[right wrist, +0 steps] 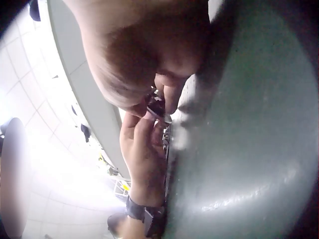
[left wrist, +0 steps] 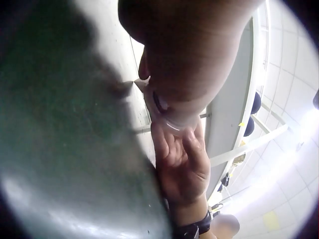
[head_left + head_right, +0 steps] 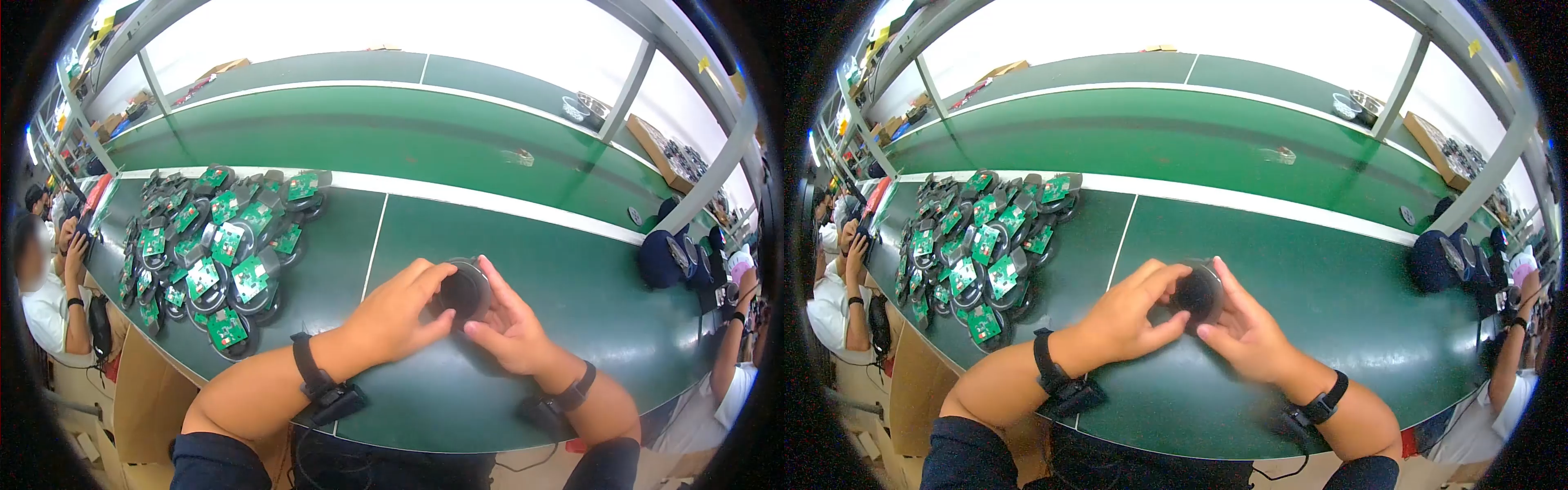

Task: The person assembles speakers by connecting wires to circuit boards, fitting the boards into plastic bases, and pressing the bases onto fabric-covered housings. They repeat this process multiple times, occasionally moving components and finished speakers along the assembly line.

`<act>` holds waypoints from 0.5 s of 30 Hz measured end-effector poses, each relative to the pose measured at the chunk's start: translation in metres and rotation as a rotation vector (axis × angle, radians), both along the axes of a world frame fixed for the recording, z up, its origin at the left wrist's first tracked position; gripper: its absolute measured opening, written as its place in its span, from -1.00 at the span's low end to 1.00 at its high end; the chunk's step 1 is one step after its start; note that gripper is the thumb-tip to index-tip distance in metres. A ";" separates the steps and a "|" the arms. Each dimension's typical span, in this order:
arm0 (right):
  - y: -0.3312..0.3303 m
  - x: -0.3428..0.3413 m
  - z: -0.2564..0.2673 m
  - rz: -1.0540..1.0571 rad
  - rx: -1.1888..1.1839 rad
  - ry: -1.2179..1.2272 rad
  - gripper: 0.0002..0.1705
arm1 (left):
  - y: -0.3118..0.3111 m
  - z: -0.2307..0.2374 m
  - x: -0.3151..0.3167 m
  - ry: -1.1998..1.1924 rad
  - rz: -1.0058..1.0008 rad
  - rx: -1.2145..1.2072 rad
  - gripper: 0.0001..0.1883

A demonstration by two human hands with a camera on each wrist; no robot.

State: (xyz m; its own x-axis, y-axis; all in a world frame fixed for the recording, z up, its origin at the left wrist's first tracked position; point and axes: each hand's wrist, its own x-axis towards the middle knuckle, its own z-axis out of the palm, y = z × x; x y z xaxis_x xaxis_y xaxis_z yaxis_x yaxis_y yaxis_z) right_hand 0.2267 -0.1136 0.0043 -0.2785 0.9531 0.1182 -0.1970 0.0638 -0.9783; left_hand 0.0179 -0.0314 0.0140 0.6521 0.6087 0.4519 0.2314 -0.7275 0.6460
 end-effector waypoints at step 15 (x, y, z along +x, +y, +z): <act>-0.008 -0.008 0.005 -0.023 -0.058 -0.164 0.29 | -0.001 -0.010 0.008 -0.059 -0.011 -0.050 -0.90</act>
State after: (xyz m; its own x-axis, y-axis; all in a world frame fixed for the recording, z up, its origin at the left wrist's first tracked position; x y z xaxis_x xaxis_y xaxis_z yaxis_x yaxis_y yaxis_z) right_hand 0.2186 -0.1217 0.0093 -0.2674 0.9634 0.0178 -0.0339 0.0091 -0.9994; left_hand 0.0254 -0.0325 0.0043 0.6316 0.6249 0.4589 0.1842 -0.6959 0.6942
